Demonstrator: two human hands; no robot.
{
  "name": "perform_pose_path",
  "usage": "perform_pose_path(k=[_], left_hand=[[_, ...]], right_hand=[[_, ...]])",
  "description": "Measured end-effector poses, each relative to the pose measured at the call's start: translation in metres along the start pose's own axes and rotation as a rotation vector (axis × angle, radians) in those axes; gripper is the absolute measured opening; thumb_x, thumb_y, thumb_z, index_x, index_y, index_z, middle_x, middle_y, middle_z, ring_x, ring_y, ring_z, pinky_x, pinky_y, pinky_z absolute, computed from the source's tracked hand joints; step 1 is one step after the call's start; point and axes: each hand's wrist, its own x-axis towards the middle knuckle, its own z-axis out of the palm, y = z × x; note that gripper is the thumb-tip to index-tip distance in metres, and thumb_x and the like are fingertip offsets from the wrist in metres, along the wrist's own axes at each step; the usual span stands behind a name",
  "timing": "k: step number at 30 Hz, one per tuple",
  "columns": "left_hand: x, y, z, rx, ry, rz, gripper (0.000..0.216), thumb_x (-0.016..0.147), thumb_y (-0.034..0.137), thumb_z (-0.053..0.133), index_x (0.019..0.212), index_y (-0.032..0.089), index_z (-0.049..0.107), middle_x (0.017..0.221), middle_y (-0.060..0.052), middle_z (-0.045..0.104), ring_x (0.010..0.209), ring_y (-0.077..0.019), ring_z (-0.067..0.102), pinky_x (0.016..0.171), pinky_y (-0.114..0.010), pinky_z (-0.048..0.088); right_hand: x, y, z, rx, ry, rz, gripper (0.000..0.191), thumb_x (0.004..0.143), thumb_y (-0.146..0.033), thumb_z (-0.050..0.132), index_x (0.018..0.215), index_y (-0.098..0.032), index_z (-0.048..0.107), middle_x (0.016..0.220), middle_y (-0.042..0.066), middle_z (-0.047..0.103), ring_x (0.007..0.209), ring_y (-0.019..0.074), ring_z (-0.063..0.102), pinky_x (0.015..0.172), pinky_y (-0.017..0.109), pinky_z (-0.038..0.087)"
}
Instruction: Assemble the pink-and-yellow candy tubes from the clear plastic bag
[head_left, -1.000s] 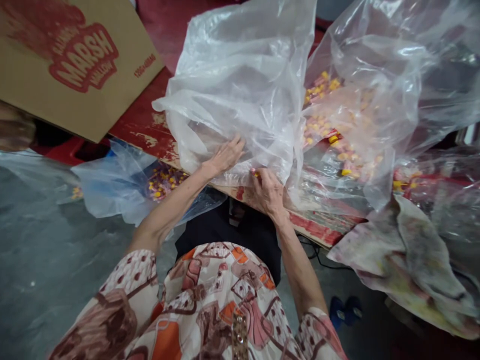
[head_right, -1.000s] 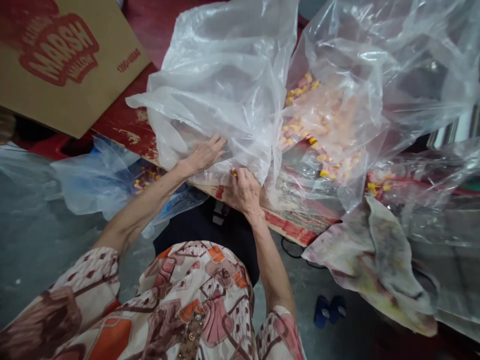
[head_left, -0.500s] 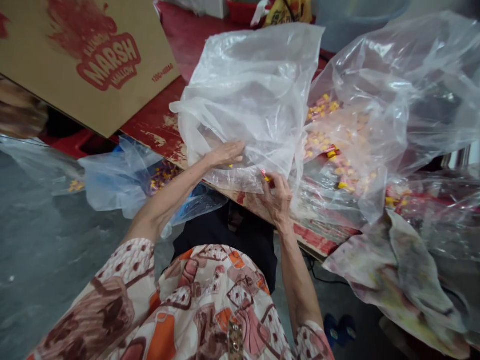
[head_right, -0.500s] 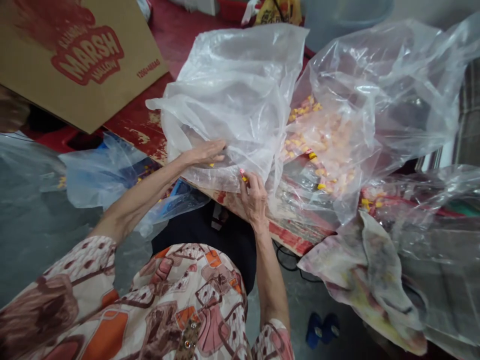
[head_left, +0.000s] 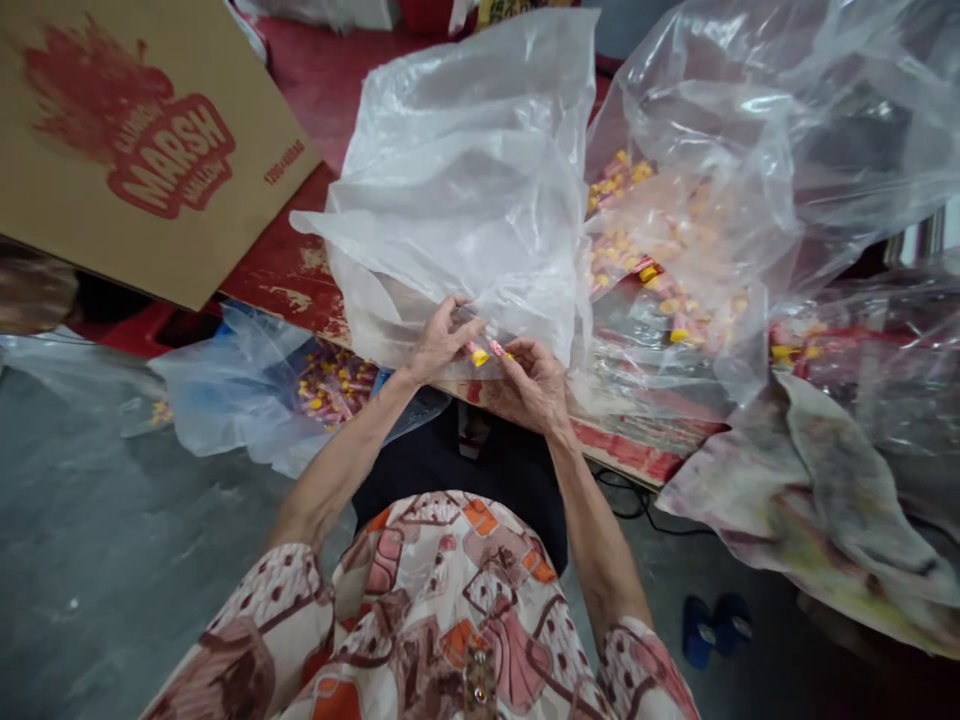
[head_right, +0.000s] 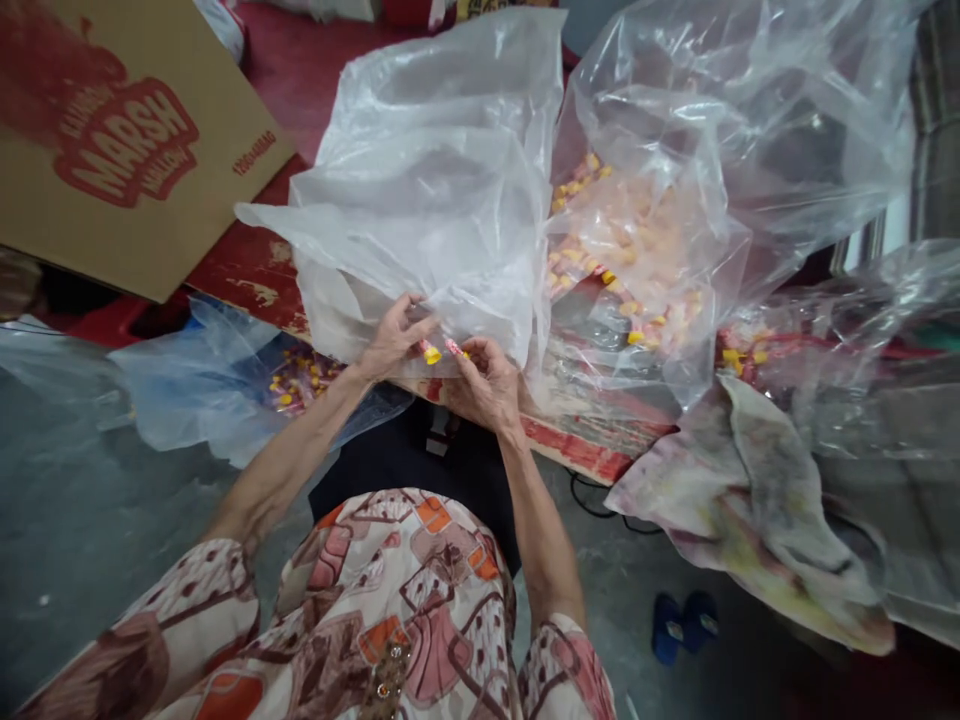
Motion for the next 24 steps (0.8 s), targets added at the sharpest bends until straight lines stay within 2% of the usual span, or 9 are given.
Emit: perform_pose_path(k=[3, 6, 8, 10, 12, 14, 19, 22, 24], left_hand=[[-0.006, -0.001, 0.004, 0.166, -0.07, 0.105, 0.042, 0.093, 0.041, 0.081, 0.123, 0.021, 0.06, 0.097, 0.0, 0.07, 0.077, -0.0129, 0.067, 0.073, -0.023, 0.057], [-0.018, -0.003, 0.014, 0.372, -0.038, 0.242, 0.036, 0.099, 0.033, 0.072, 0.13, 0.02, 0.06, 0.115, -0.006, 0.074, 0.098, -0.0182, 0.073, 0.09, -0.028, 0.06], [-0.025, -0.005, 0.025, 0.545, -0.055, 0.305, 0.03, 0.104, 0.027, 0.062, 0.133, 0.02, 0.06, 0.121, -0.01, 0.075, 0.106, -0.0217, 0.075, 0.095, -0.032, 0.059], [-0.028, -0.004, 0.033, 0.72, -0.129, 0.343, 0.024, 0.106, 0.023, 0.055, 0.129, 0.019, 0.062, 0.121, -0.012, 0.074, 0.108, -0.0248, 0.075, 0.096, -0.035, 0.058], [-0.026, -0.001, 0.035, 0.831, -0.205, 0.351, 0.021, 0.107, 0.022, 0.053, 0.125, 0.019, 0.064, 0.12, -0.012, 0.075, 0.107, -0.0261, 0.075, 0.095, -0.035, 0.057], [-0.022, 0.002, 0.032, 0.854, -0.25, 0.333, 0.018, 0.107, 0.023, 0.056, 0.124, 0.02, 0.064, 0.115, -0.009, 0.076, 0.104, -0.0247, 0.075, 0.093, -0.034, 0.057], [-0.023, 0.008, 0.026, 0.81, -0.182, 0.28, 0.015, 0.11, 0.027, 0.059, 0.124, 0.022, 0.062, 0.111, -0.005, 0.076, 0.1, -0.0214, 0.075, 0.088, -0.03, 0.056], [-0.026, 0.01, 0.031, 0.845, -0.235, 0.293, 0.014, 0.108, 0.023, 0.062, 0.122, 0.021, 0.064, 0.113, -0.006, 0.076, 0.103, -0.0228, 0.076, 0.088, -0.03, 0.056], [-0.027, 0.012, 0.034, 0.825, -0.211, 0.318, 0.018, 0.109, 0.025, 0.062, 0.127, 0.021, 0.064, 0.117, -0.007, 0.077, 0.108, -0.0236, 0.076, 0.093, -0.032, 0.057]], right_hand=[[-0.006, 0.009, 0.005, -0.037, 0.039, -0.044, 0.042, 0.099, -0.066, 0.076, 0.11, -0.026, 0.067, 0.096, 0.0, 0.07, 0.08, 0.0163, 0.064, 0.076, 0.03, 0.056], [-0.013, 0.008, 0.005, -0.164, 0.032, -0.124, 0.028, 0.106, -0.047, 0.066, 0.124, -0.026, 0.066, 0.114, 0.005, 0.073, 0.088, 0.0193, 0.068, 0.084, 0.034, 0.061], [-0.019, 0.004, 0.0, -0.318, 0.04, -0.217, 0.028, 0.106, -0.033, 0.059, 0.133, -0.024, 0.065, 0.134, 0.011, 0.07, 0.108, 0.0234, 0.071, 0.098, 0.04, 0.062], [-0.025, 0.003, -0.009, -0.479, 0.138, -0.29, 0.035, 0.103, -0.021, 0.052, 0.135, -0.023, 0.065, 0.145, 0.015, 0.065, 0.129, 0.027, 0.067, 0.114, 0.045, 0.058], [-0.029, 0.006, -0.022, -0.577, 0.305, -0.291, 0.037, 0.101, -0.017, 0.047, 0.132, -0.022, 0.066, 0.139, 0.015, 0.067, 0.133, 0.0283, 0.064, 0.119, 0.049, 0.054], [-0.032, 0.011, -0.035, -0.614, 0.411, -0.258, 0.033, 0.101, -0.017, 0.045, 0.126, -0.022, 0.067, 0.126, 0.014, 0.071, 0.124, 0.0279, 0.067, 0.114, 0.049, 0.057], [-0.037, 0.016, -0.05, -0.579, 0.409, -0.287, 0.025, 0.106, -0.023, 0.046, 0.115, -0.023, 0.07, 0.113, 0.01, 0.075, 0.108, 0.025, 0.072, 0.102, 0.043, 0.06], [-0.04, 0.007, -0.053, -0.541, 0.484, -0.31, 0.026, 0.11, -0.029, 0.047, 0.115, -0.023, 0.071, 0.109, 0.009, 0.075, 0.104, 0.0245, 0.073, 0.099, 0.042, 0.061], [-0.041, -0.001, -0.059, -0.544, 0.553, -0.33, 0.028, 0.111, -0.031, 0.046, 0.114, -0.022, 0.072, 0.107, 0.01, 0.075, 0.103, 0.0256, 0.074, 0.098, 0.043, 0.061]])
